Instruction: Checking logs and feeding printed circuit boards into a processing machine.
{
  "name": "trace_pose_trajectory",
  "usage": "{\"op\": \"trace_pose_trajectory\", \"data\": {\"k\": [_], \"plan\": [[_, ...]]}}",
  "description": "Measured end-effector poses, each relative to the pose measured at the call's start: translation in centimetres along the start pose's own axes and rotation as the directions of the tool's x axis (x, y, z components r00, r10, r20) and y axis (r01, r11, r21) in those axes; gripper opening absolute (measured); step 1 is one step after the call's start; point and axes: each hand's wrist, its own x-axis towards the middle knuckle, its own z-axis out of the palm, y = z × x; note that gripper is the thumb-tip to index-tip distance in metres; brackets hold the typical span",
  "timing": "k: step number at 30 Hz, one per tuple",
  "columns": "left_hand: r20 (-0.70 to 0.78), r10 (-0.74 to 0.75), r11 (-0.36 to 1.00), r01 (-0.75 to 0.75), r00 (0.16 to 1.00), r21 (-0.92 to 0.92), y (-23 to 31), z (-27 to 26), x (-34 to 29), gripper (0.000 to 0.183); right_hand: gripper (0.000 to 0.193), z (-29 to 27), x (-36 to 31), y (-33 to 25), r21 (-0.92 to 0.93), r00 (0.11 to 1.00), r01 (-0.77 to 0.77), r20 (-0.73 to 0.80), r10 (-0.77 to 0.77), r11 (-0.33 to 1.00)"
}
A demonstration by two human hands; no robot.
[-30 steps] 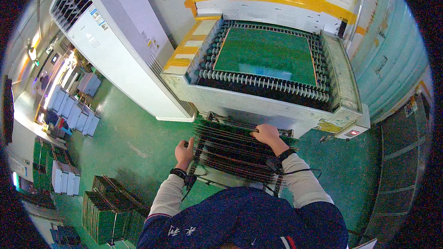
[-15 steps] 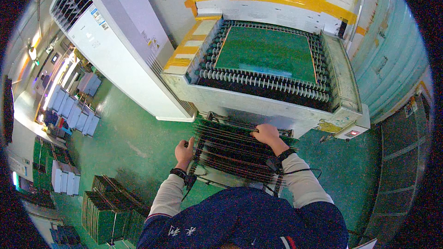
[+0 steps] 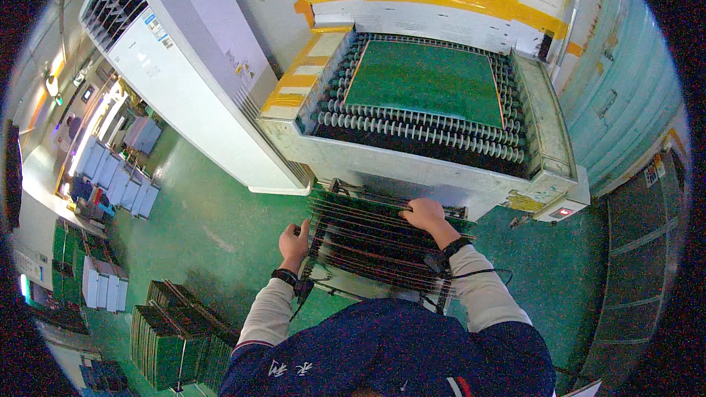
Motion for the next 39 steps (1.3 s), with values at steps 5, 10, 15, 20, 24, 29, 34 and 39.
{"op": "trace_pose_trajectory", "data": {"k": [5, 10, 15, 20, 24, 29, 34, 39], "plan": [[0.006, 0.002, 1.0, -0.001, 1.0, -0.004, 0.14, 0.16, 0.04, 0.058, 0.05, 0.02, -0.03, 0.19, 0.0, 1.0, -0.012, -0.003, 0.012, 1.0], [-0.007, 0.015, 1.0, -0.015, 1.0, -0.011, -0.06, 0.18, 0.01, 0.058, 0.05, 0.25, 0.1, 0.29, 0.002, 1.0, -0.017, -0.005, 0.017, 1.0], [0.004, 0.006, 1.0, -0.006, 1.0, 0.007, 0.06, 0.17, 0.03, 0.058, 0.05, 0.47, 0.18, 0.47, -0.018, 1.0, -0.007, -0.019, 0.006, 1.0], [-0.004, 0.009, 1.0, -0.009, 1.0, -0.012, 0.02, 0.11, -0.03, 0.058, 0.05, 0.41, 0.15, 0.4, -0.003, 1.0, -0.007, -0.016, 0.007, 1.0], [0.005, 0.006, 1.0, -0.006, 1.0, -0.01, 0.27, 0.0, -0.06, 0.058, 0.049, 0.34, 0.04, 0.33, 0.0, 1.0, -0.015, -0.022, 0.015, 1.0], [0.003, 0.006, 1.0, -0.006, 1.0, 0.006, 0.13, 0.03, -0.01, 0.057, 0.049, 0.28, 0.07, 0.23, -0.008, 1.0, -0.014, -0.01, 0.014, 1.0], [0.0, 0.009, 1.0, -0.009, 1.0, -0.001, 0.02, 0.17, 0.01, 0.057, 0.05, 0.25, 0.03, 0.23, -0.007, 1.0, -0.015, -0.011, 0.015, 1.0], [-0.017, 0.02, 1.0, -0.02, 1.0, -0.005, -0.01, 0.22, 0.0, 0.058, 0.049, 0.22, -0.02, 0.14, -0.013, 1.0, -0.013, -0.018, 0.013, 1.0]]}}
